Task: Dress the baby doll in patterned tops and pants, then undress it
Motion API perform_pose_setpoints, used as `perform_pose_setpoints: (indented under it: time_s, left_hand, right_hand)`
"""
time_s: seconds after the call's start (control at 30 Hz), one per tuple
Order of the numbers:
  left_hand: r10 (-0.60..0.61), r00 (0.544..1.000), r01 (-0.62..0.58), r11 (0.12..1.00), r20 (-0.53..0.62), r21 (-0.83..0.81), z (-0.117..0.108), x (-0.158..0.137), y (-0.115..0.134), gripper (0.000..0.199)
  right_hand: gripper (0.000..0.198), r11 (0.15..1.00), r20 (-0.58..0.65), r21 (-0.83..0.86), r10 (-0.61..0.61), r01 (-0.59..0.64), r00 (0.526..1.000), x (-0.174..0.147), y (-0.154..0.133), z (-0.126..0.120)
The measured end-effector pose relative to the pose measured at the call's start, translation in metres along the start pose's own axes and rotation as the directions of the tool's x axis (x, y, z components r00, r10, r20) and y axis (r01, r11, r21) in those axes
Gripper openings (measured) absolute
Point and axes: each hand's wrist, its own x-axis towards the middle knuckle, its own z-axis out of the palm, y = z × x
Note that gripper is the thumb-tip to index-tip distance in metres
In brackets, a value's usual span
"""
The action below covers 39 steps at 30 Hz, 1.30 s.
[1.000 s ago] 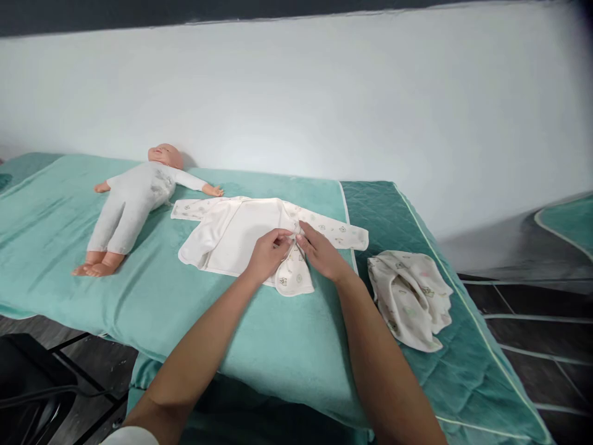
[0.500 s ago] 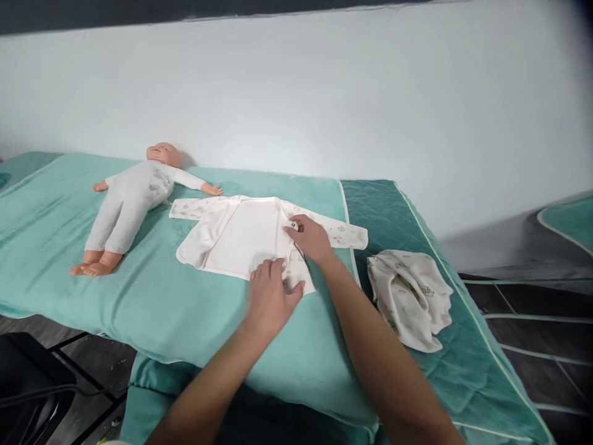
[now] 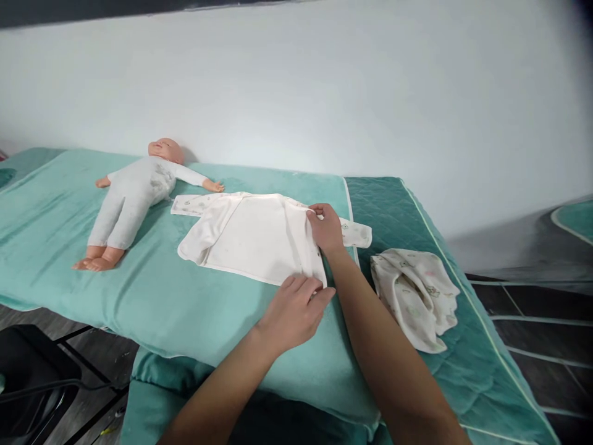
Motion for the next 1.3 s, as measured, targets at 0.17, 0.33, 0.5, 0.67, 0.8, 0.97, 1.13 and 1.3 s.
perform_pose_setpoints:
  time_s: [0.17,0.33,0.5,0.67,0.8,0.97,1.13,1.3]
  left_hand:
    - [-0.039,0.999,0.04,0.997,0.015,-0.061,-0.003,-0.004,0.001,0.024]
    - [-0.136,0.984,0.11,0.974,-0.119,-0.2,-0.03,-0.035,-0.026,0.022]
    - [-0.292,0.914,0.269,0.956,-0.282,-0.116,-0.122,-0.089,-0.114,0.026]
    - [-0.524,0.697,0.632,0.772,-0.489,0.072,-0.213,-0.134,-0.245,0.026]
    - [-0.79,0.504,0.84,0.542,-0.349,-0.013,-0.241,-0.149,-0.341,0.053]
    - [-0.952,0.299,0.897,0.255,0.069,-0.361,-0.25,-0.143,-0.402,0.063]
    - [-0.86,0.313,0.724,-0.059,0.404,-0.687,-0.245,-0.131,-0.43,0.067]
    - [-0.797,0.374,0.657,-0.134,0.475,-0.742,-0.24,-0.117,-0.42,0.061]
  right_hand:
    - [0.028,0.996,-0.08,-0.073,-0.059,0.053,0.995,-0.003,-0.002,-0.01]
    - [0.04,0.891,0.207,-0.234,-0.344,0.388,0.916,-0.03,-0.004,-0.015]
    - [0.043,0.886,0.297,-0.274,-0.292,0.374,0.909,-0.041,-0.042,-0.004]
    - [0.041,0.928,0.403,-0.111,-0.285,0.356,0.87,-0.015,-0.134,0.089]
    - [0.058,0.984,0.551,0.054,-0.173,0.172,0.816,0.021,-0.186,0.222]
    - [0.079,0.983,0.526,-0.146,-0.019,0.112,0.85,0.078,-0.211,0.35]
    - [0.087,0.992,0.618,-0.111,0.028,0.052,0.786,0.107,-0.231,0.393]
    - [0.061,0.997,0.656,0.043,-0.082,0.071,0.75,0.105,-0.244,0.376]
